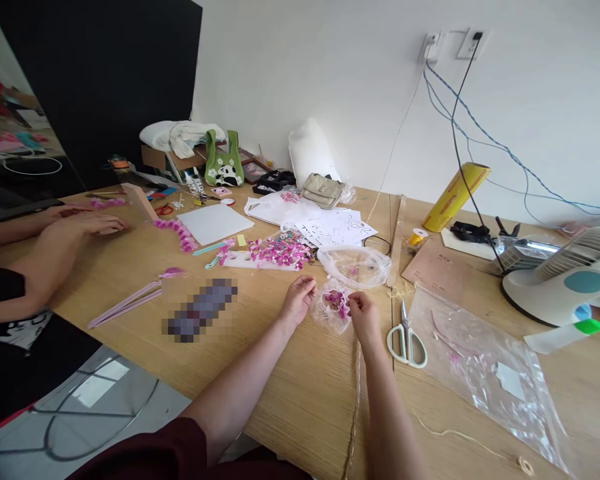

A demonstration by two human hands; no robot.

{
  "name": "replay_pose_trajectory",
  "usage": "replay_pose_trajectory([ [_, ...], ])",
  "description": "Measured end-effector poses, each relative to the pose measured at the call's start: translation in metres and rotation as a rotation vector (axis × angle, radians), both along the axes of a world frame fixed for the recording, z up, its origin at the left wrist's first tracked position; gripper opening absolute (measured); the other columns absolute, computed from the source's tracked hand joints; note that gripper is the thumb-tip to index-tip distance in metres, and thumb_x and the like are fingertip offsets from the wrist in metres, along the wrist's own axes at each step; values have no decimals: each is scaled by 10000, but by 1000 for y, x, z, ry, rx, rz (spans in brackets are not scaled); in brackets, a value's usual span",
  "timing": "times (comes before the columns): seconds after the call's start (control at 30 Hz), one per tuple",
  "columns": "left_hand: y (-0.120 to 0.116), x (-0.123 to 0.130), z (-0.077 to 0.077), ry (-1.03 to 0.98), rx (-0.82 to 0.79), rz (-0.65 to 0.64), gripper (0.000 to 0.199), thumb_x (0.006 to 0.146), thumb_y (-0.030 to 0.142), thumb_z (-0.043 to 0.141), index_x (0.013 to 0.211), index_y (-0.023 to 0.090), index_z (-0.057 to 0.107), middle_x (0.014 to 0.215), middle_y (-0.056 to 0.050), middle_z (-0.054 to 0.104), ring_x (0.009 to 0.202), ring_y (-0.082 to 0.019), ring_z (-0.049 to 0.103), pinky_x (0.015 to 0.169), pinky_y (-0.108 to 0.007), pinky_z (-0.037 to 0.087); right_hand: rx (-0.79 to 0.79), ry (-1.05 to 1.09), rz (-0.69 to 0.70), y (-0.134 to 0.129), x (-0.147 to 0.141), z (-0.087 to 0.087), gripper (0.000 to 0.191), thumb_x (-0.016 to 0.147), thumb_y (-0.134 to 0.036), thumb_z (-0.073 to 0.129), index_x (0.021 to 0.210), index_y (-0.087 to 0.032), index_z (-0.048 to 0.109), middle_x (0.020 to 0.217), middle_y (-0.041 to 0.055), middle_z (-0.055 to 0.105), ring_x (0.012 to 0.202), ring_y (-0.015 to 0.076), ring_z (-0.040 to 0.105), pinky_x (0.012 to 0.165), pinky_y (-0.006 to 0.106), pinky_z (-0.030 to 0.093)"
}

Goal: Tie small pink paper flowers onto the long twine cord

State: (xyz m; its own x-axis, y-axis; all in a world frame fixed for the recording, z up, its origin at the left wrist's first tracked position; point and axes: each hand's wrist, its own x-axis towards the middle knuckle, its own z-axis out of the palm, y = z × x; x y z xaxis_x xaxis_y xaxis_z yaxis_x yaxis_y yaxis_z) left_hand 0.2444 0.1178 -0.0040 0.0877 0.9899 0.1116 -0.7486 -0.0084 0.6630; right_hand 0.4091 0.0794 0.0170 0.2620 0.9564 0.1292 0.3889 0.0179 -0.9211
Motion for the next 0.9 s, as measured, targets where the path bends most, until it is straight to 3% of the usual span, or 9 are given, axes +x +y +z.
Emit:
replay_pose_trajectory([
  [0.13,1,-5,3,-148,-44,-42,254,637,218,712,814,149,543,659,38,524,575,-32,468,548,-153,337,-28,-262,5,-17,2,4,113,675,-266,530,695,-198,618,572,2,593,554,150,523,543,247,317],
  [0.23,1,-6,2,-169,-41,-47,244,644,201,706,817,147,543,668,40,516,575,-27,465,544,-148,339,-65,-626,27,-27,-2,9,177,752,-240,463,768,-214,637,663,27,642,623,164,558,563,248,302],
  [0.33,0,-5,1,-148,-37,-51,239,651,202,702,818,144,542,663,37,519,578,-30,469,545,-149,340,-134,-813,61,-30,-9,16,219,797,-244,426,828,-222,641,718,42,667,653,172,584,551,245,290],
  [0.5,-5,-1,1,-67,3,-101,235,663,220,692,817,140,534,637,33,521,574,-41,472,545,-158,332,-191,-920,57,-29,-19,22,237,820,-221,401,822,-212,638,750,59,675,671,170,599,532,248,266],
  [0.9,-11,1,1,24,46,-133,213,683,236,670,817,144,533,606,34,514,559,-51,459,548,-169,323,-206,-892,28,-24,-24,19,230,828,-249,415,867,-219,640,771,61,676,697,185,604,548,249,299],
])
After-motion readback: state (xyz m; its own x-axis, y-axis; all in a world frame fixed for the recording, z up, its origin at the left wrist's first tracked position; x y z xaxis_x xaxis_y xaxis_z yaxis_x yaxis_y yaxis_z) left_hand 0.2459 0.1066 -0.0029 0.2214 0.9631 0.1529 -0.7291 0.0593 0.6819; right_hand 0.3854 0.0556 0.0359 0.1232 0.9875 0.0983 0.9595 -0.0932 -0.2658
